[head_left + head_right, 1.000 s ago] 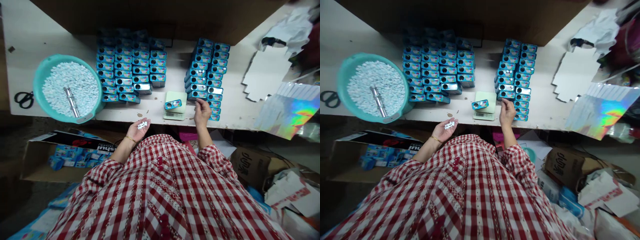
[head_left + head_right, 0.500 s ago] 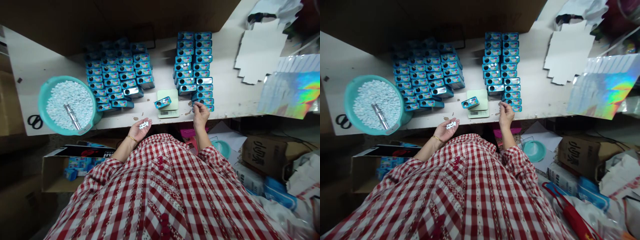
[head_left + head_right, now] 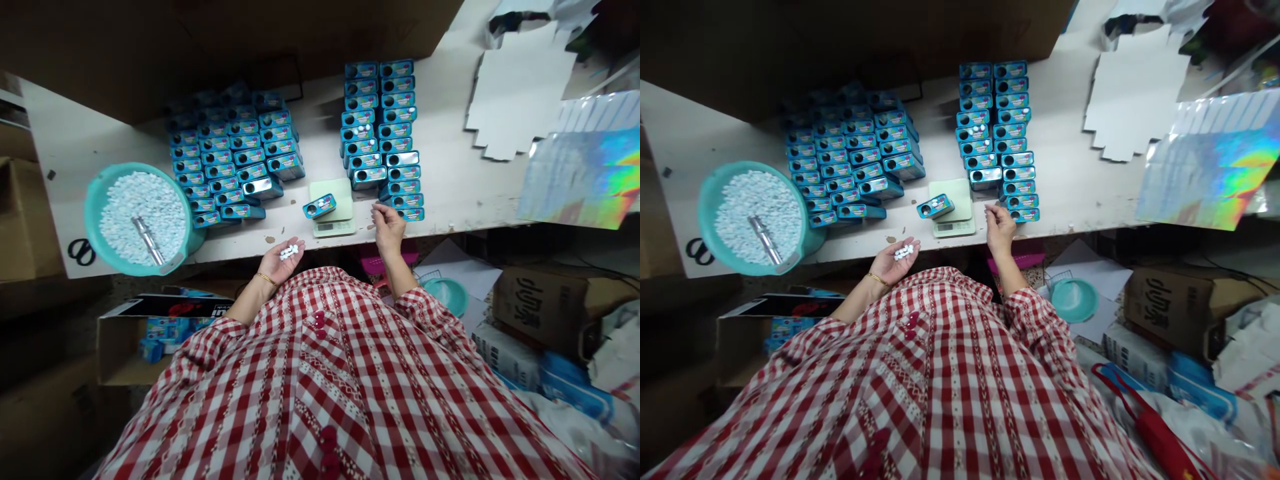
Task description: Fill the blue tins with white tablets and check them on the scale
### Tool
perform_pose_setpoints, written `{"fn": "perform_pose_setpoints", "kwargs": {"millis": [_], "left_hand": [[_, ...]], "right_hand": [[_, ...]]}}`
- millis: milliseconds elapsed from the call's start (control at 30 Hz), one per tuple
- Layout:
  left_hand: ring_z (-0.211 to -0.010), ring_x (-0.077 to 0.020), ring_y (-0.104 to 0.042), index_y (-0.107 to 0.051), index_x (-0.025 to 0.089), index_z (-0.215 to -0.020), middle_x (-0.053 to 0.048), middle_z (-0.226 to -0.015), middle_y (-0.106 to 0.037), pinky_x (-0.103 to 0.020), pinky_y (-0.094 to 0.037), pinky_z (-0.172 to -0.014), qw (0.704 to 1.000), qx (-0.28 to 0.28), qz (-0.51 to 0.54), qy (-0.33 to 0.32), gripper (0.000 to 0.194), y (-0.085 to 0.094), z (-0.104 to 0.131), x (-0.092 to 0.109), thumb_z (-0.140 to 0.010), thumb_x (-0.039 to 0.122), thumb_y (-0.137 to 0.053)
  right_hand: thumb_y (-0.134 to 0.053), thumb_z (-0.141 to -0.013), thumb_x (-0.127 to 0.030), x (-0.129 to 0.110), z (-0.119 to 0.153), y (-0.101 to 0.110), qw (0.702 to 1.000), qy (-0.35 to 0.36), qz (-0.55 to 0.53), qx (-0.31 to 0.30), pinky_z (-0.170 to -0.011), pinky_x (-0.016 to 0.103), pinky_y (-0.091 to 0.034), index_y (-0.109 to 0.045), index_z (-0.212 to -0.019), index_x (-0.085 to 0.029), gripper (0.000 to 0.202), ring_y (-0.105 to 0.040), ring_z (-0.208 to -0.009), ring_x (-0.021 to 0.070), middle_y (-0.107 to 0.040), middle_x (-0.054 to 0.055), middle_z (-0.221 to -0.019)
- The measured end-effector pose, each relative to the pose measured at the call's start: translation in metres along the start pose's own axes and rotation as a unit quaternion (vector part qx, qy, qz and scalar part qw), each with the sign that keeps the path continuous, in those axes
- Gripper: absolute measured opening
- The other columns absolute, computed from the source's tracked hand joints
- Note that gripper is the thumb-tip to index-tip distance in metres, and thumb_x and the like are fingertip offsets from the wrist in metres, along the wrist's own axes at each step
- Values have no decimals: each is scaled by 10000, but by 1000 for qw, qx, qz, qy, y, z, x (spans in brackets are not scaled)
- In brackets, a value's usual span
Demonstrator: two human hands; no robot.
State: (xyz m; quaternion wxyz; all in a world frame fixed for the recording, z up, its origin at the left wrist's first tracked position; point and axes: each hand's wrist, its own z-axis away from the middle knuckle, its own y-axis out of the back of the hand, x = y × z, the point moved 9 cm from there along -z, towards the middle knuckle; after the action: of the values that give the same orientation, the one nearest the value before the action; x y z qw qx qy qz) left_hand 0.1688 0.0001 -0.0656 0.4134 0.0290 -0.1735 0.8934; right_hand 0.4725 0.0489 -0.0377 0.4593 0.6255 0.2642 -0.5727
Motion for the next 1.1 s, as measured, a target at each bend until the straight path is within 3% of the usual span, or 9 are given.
{"fn": "perform_pose_setpoints", "kwargs": {"millis": [167, 367, 567, 667, 767, 833, 1000, 1100], "left_hand": [[-805, -184, -683, -609, 62, -1092, -143, -855, -693, -251, -572, -676, 1000, 8, 13, -3, 293, 3, -1, 1, -860, 116, -439], [-790, -179, -684, -615, 57, -1058, -140, -827, -690, -247, -571, -679, 999, 6, 38, -8, 275, 12, 1, 4, -868, 120, -426], [-754, -174, -683, -618, 78, -1056, -127, -814, -687, -260, -572, -652, 998, -9, 54, 1, 272, 7, 1, 6, -874, 138, -424], [-722, -161, -674, -622, 83, -1051, -115, -781, -683, -252, -563, -645, 998, -32, 57, -18, 274, -11, -4, 19, -889, 180, -424], [-711, -150, -664, -621, 76, -1051, -108, -759, -678, -237, -550, -643, 996, -58, 59, -35, 284, -31, -10, 35, -897, 208, -422], [-711, -144, -660, -620, 68, -1050, -105, -748, -674, -228, -542, -647, 995, -67, 59, -39, 287, -41, -12, 40, -899, 209, -420], [-716, -143, -657, -627, 55, -987, -106, -723, -669, -220, -537, -654, 994, -79, 65, -32, 273, -52, -11, 35, -900, 207, -419], [-706, -146, -658, -629, 56, -910, -111, -708, -670, -222, -539, -645, 994, -88, 66, -24, 255, -53, -10, 27, -897, 201, -420]], "right_hand": [[-546, -818, -336, -33, -2, -13, 996, 71, 47, -19, -702, 311, -535, -690, -909, -190, 225, -616, -812, 170, -653, 52, -882], [-477, -889, -320, -77, 5, -63, 949, 219, 171, -150, -894, 390, -487, -657, -1019, -216, 245, -599, -971, 214, -654, 89, -1008], [-562, -837, -330, -70, -5, -101, 904, 245, 222, -271, -1014, 436, -411, -476, -1292, -222, 476, -482, -1204, 242, -532, 98, -1283], [-589, -821, -358, -72, -10, -109, 894, 255, 209, -302, -992, 424, -426, -436, -1319, -225, 538, -489, -1194, 239, -514, 96, -1303], [-526, -871, -339, -89, -7, -113, 877, 302, 241, -284, -972, 424, -414, -532, -1226, -215, 376, -500, -1141, 245, -557, 99, -1227], [-484, -896, -308, -97, -3, -121, 850, 330, 295, -285, -917, 418, -425, -603, -1128, -202, 282, -522, -1038, 247, -600, 101, -1115], [-418, -916, -214, -94, 8, -144, 762, 383, 391, -346, -816, 369, -430, -657, -986, -179, 252, -504, -866, 215, -603, 103, -1000], [-405, -916, -194, -98, 15, -150, 762, 394, 380, -346, -805, 359, -441, -660, -951, -155, 261, -508, -856, 211, -599, 116, -975]]}}
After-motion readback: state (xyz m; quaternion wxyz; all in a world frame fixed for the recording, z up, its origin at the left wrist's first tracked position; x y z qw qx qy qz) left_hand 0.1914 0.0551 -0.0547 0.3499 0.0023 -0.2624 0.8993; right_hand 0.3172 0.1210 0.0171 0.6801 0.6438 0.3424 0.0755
